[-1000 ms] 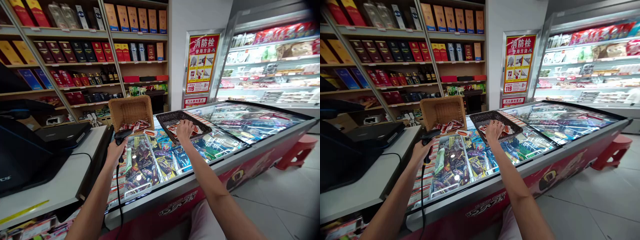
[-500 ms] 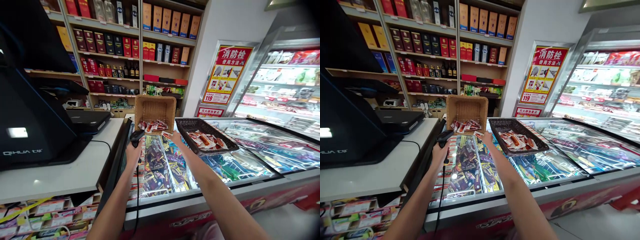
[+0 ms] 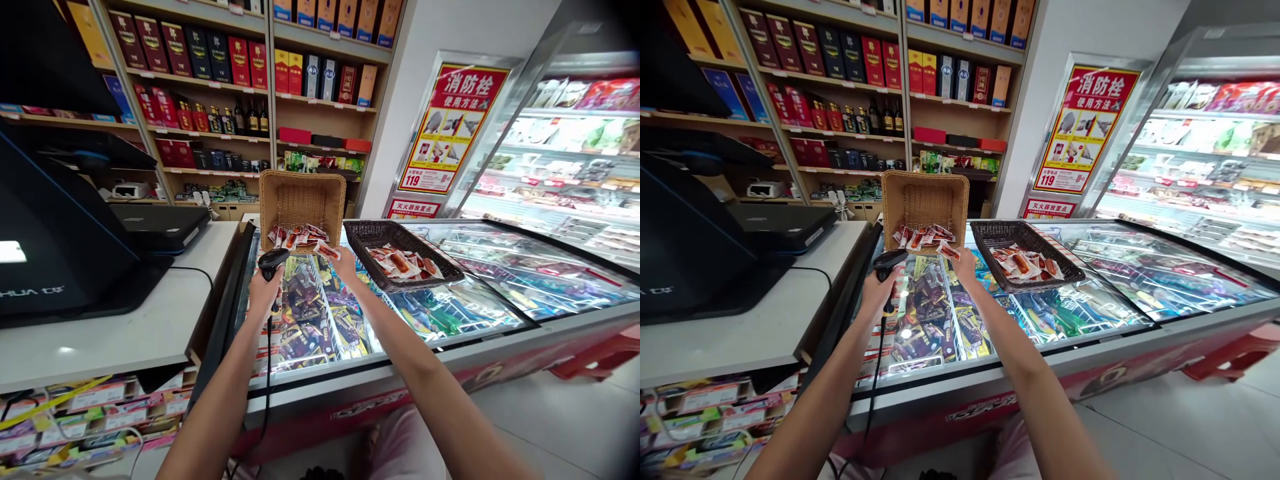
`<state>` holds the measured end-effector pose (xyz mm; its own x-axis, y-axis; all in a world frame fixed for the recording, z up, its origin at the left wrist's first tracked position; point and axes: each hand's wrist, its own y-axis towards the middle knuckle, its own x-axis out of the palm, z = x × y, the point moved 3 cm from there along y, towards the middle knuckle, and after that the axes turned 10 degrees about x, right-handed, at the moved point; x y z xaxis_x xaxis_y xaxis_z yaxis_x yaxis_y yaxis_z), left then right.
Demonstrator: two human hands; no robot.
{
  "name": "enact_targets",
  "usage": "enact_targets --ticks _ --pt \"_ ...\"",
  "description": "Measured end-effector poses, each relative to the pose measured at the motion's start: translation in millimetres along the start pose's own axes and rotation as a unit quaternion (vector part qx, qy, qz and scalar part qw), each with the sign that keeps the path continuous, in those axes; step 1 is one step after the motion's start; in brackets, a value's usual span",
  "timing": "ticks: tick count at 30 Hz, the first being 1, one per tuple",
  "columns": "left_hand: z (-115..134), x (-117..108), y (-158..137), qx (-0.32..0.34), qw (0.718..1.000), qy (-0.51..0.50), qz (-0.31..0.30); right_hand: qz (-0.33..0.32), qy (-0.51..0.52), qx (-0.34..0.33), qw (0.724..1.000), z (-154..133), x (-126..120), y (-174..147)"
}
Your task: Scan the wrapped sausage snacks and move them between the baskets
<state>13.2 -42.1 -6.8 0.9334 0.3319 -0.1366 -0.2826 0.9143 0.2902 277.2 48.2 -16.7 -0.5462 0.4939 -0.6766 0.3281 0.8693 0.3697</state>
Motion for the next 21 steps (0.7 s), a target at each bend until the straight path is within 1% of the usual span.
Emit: enact_targets --ticks 3,7,11,16,21 --pt "3.1 -2.2 0.8 -0.009 0.999 -0.042 0.011 0.013 0.034 -0.022 0.999 -7.0 -11.2 -9.3" --pt "9.8 -6.3 1.6 0.002 0.999 -0.036 0.018 0.023 0.057 -0.050 0.997 -19.0 -25.9 -22.6" --pt "27.2 -10.5 -0.8 0.006 0.999 -0.032 0.010 0.037 0.084 -0.064 0.994 -29.3 -38.5 -33.7" --pt "56.8 -7.4 -5.8 0.021 0.999 -0.016 -0.036 0.049 0.120 -0.073 0.989 -36.6 -52.5 -39.5" --pt "73.7 12.4 -10.8 0.043 0.994 0.014 -0.098 0.062 0.132 -0.066 0.987 -32.9 -70.1 -39.2"
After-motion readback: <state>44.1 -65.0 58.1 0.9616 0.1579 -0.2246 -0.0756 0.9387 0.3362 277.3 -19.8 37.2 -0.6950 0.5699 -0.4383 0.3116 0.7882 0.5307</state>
